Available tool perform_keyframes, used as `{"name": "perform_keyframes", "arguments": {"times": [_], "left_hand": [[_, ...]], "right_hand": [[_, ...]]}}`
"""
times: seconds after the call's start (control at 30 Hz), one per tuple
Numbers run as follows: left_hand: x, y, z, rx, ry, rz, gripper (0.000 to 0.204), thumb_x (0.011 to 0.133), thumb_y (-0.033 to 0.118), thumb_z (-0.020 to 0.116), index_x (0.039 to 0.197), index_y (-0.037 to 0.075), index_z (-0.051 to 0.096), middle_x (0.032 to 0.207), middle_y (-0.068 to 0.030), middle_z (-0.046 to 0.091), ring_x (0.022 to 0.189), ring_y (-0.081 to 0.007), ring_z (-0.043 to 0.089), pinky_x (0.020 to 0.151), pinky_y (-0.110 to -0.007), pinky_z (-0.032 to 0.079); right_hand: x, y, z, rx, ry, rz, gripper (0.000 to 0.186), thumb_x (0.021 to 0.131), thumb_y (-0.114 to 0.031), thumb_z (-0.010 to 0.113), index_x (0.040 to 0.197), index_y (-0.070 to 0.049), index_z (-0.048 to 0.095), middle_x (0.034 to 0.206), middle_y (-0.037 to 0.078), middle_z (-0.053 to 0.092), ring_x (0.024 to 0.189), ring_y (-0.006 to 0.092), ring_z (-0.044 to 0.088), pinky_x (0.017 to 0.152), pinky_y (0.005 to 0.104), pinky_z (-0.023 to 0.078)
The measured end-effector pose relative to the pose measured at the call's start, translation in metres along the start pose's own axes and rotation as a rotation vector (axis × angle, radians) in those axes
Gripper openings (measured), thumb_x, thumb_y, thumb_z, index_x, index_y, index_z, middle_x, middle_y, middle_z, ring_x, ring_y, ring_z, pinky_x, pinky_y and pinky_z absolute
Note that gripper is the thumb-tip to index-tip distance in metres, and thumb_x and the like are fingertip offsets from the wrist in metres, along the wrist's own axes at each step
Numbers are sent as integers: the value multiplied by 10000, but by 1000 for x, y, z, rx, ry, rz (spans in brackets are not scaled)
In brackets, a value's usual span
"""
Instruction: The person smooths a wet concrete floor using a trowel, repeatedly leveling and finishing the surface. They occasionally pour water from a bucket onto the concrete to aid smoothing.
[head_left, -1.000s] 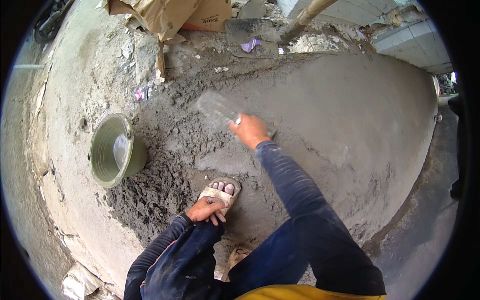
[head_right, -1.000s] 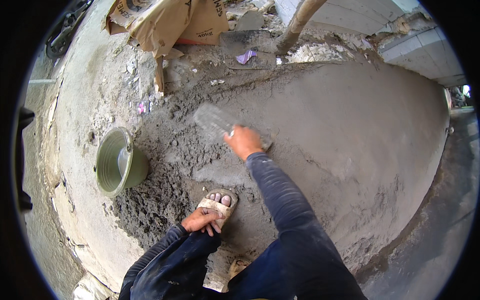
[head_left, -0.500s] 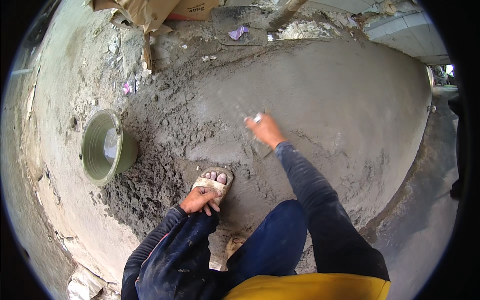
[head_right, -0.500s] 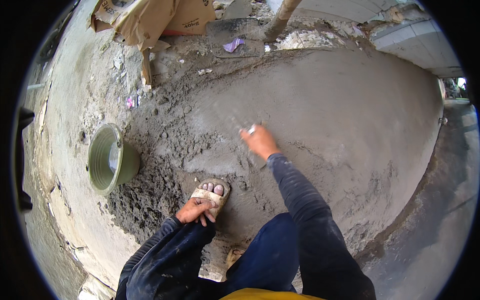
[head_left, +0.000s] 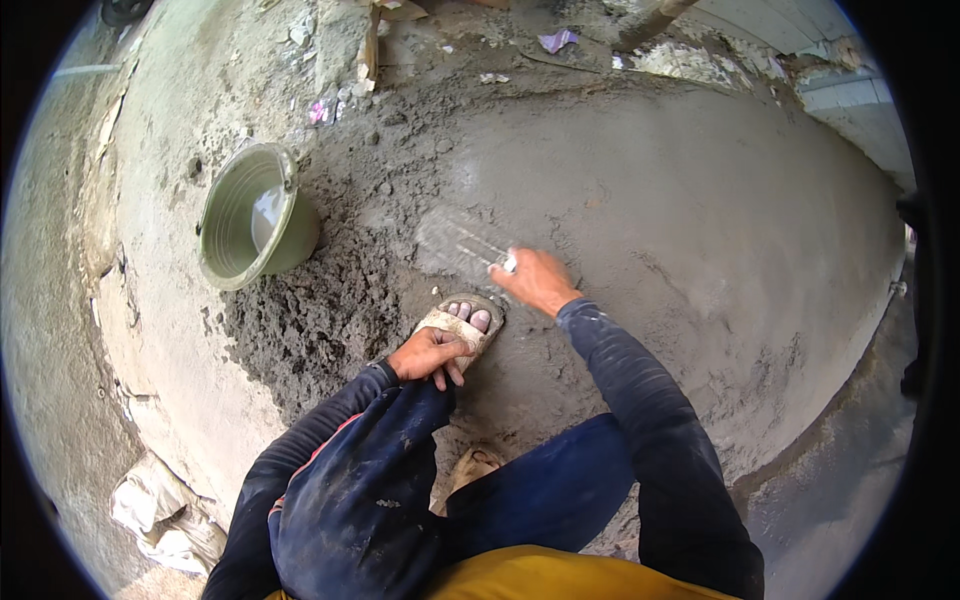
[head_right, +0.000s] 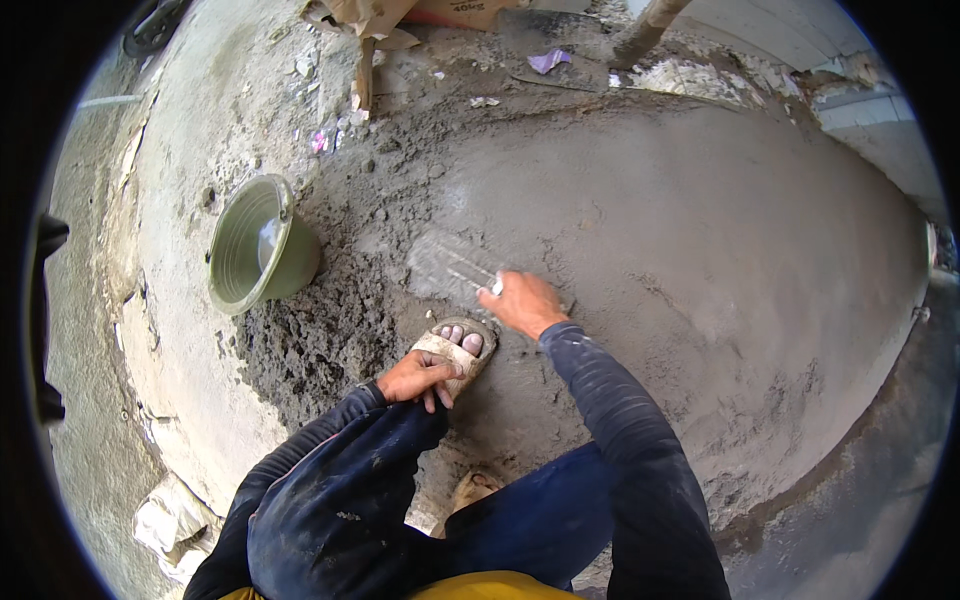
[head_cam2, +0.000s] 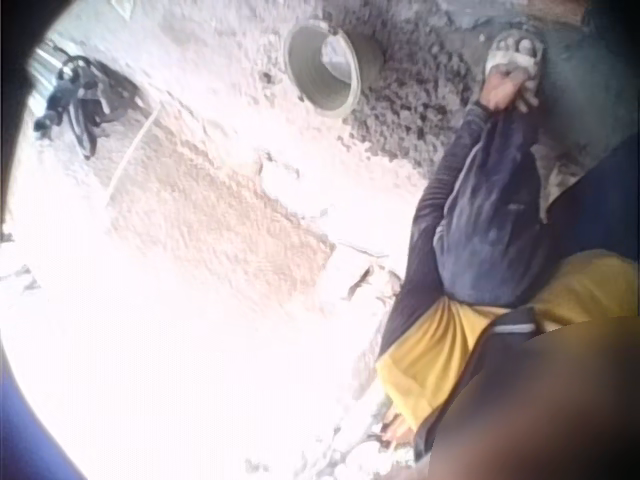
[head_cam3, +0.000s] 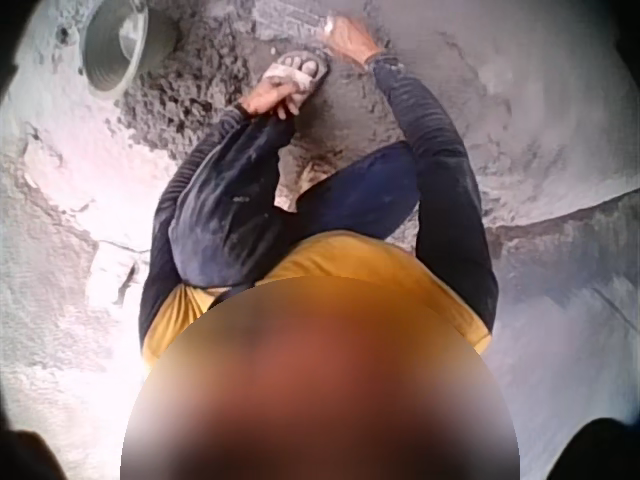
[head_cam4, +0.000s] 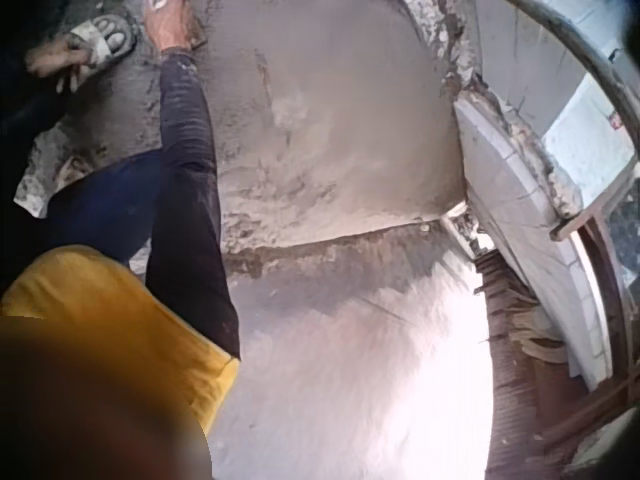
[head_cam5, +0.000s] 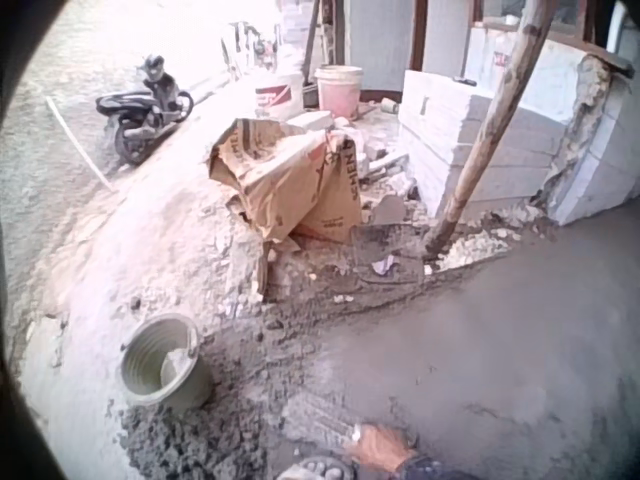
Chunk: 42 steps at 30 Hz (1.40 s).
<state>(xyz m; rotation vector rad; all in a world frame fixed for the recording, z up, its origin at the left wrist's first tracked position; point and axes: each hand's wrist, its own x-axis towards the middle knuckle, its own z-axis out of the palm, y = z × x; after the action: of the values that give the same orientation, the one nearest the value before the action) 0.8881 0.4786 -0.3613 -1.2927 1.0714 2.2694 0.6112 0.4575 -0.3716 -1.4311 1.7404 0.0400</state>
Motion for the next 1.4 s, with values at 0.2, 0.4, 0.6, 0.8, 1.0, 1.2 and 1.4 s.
{"name": "perform_keyframes", "arguments": {"times": [0.2,0.4,0.6,0.8,1.0,1.2,1.4], "left_hand": [[-5,29,7,345,-72,87,322,988,336,705,1132,48,722,823,-93,766,708,-185,746,564,-324,575],[101,166,24,1246,580,1013,369,999,207,584,1348,134,678,1271,-157,701,1050,-332,690,916,-447,578],[193,265,30,1859,430,961,510,990,257,643,1494,208,581,1430,-81,569,1326,-271,490,1085,-454,432],[220,288,43,2036,345,797,463,953,282,677,1399,162,644,1400,-78,583,1306,-251,502,1026,-430,430],[212,283,30,1782,301,897,350,971,186,597,1296,76,669,1362,-186,639,1270,-347,621,1078,-481,481],[118,304,-68,1322,600,1203,166,962,113,639,1105,116,724,1149,-92,714,1045,-328,702,903,-420,584],[-29,318,-169,1085,1634,981,969,928,528,727,1662,96,266,1707,-202,244,1562,-386,237,1254,-542,295]], "right_hand": [[-54,56,-18,324,219,121,553,963,-531,658,1020,18,682,806,134,707,666,269,672,638,444,548],[-174,139,-44,581,832,589,652,960,-459,708,1329,64,585,690,11,579,540,138,561,466,321,450],[-271,155,5,1185,877,891,725,956,-403,731,1438,35,411,608,9,524,424,119,477,392,293,395],[-287,163,22,1228,851,976,596,960,-399,729,1324,-2,475,632,7,524,427,118,470,388,309,391],[-266,157,9,1290,830,857,961,948,-423,745,1590,111,270,648,24,536,479,116,505,423,296,398],[-222,192,-19,1186,804,785,901,948,-477,728,1540,110,386,674,15,534,492,104,509,432,301,422],[-116,195,-41,864,866,750,872,957,-553,657,1472,124,467,857,150,711,730,228,705,548,368,552]]}}
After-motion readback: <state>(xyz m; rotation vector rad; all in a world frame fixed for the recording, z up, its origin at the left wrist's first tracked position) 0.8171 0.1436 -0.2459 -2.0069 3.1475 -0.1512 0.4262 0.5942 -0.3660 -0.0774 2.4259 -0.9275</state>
